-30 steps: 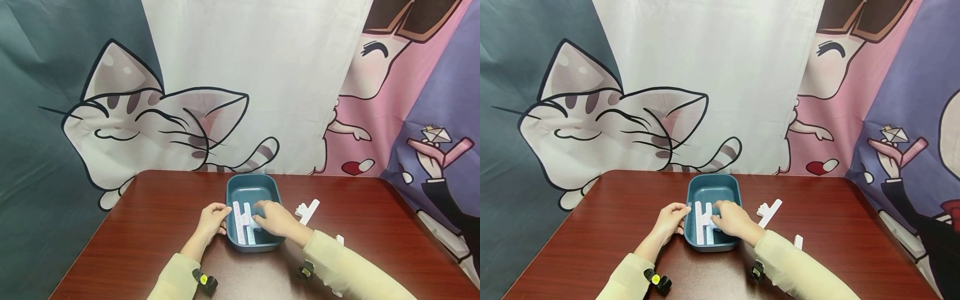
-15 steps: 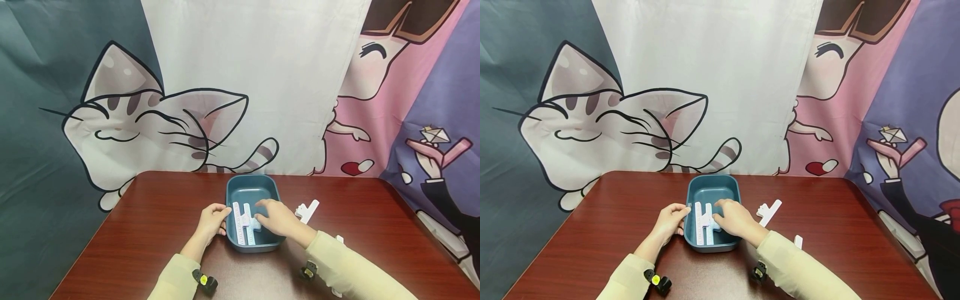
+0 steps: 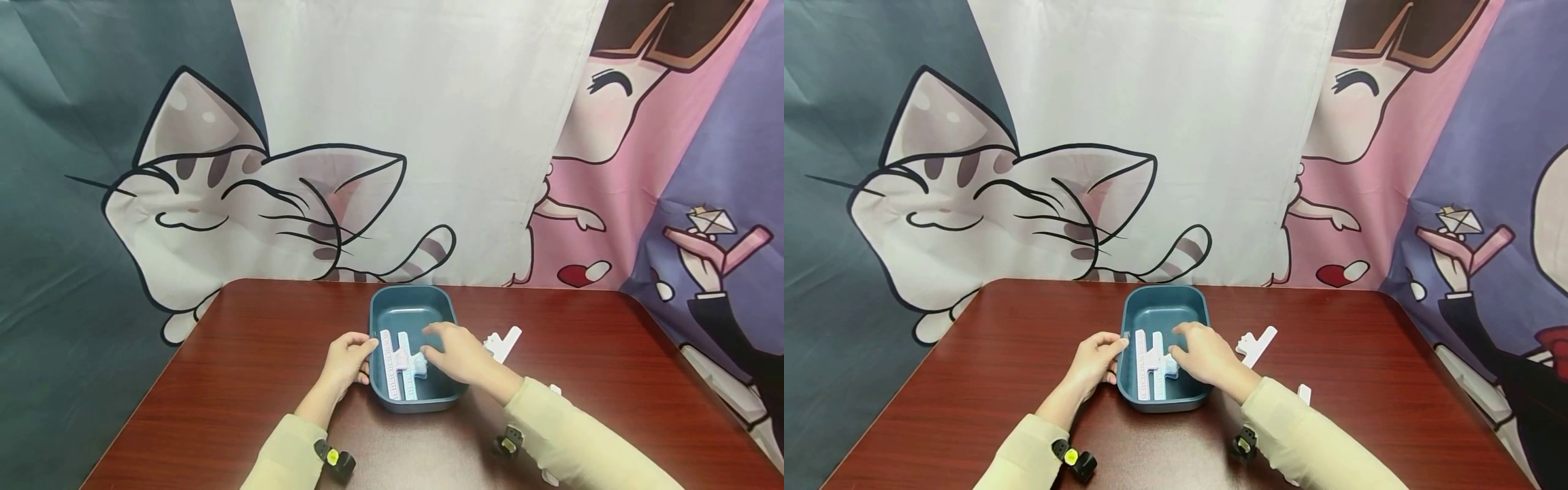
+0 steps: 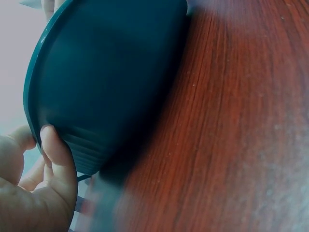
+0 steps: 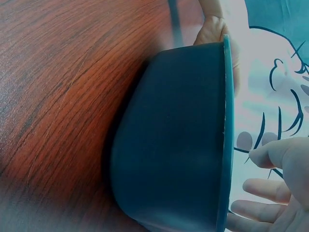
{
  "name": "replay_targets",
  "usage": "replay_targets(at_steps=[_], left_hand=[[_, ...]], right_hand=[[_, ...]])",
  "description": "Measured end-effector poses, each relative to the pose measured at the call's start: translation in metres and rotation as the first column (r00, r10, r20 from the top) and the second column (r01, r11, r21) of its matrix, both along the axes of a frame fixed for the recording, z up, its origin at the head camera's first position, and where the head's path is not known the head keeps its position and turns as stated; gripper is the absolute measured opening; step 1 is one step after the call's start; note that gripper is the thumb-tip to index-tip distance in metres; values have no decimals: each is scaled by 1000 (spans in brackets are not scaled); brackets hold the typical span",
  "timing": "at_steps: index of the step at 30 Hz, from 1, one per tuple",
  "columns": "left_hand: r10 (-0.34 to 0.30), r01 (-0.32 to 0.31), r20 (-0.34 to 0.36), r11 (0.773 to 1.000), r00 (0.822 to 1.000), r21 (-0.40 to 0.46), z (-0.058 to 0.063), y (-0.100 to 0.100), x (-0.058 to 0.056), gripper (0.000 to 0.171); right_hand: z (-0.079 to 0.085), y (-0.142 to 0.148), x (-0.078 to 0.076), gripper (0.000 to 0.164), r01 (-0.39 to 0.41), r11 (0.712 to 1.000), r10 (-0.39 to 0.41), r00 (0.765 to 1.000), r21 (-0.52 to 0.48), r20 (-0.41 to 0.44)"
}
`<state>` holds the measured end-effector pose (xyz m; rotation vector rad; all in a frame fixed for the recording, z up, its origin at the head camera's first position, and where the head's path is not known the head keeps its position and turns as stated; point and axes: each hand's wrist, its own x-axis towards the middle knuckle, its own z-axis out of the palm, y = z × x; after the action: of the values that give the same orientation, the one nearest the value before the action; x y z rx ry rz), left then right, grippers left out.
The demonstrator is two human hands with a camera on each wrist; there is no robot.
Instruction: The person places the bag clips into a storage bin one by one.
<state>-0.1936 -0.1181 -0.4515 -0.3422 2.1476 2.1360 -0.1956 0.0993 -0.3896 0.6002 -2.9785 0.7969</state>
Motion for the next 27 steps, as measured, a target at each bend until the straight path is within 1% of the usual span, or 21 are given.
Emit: replay_targets(at_steps=[11, 19, 27], left_hand=[[12, -12, 21, 1000, 1000, -5, 2, 0, 0, 27], [8, -8, 11, 1000, 1000, -20, 2, 0, 0, 29], [11, -10, 15, 1000, 1000, -11, 2, 1, 0, 28]], right_hand=[[-2, 7, -2, 38, 32, 999, -31, 999, -26, 18], [-5, 11, -3, 38, 41, 998, -41, 999, -40, 3], [-6, 18, -4, 39, 48, 998, -49, 999, -49, -10]])
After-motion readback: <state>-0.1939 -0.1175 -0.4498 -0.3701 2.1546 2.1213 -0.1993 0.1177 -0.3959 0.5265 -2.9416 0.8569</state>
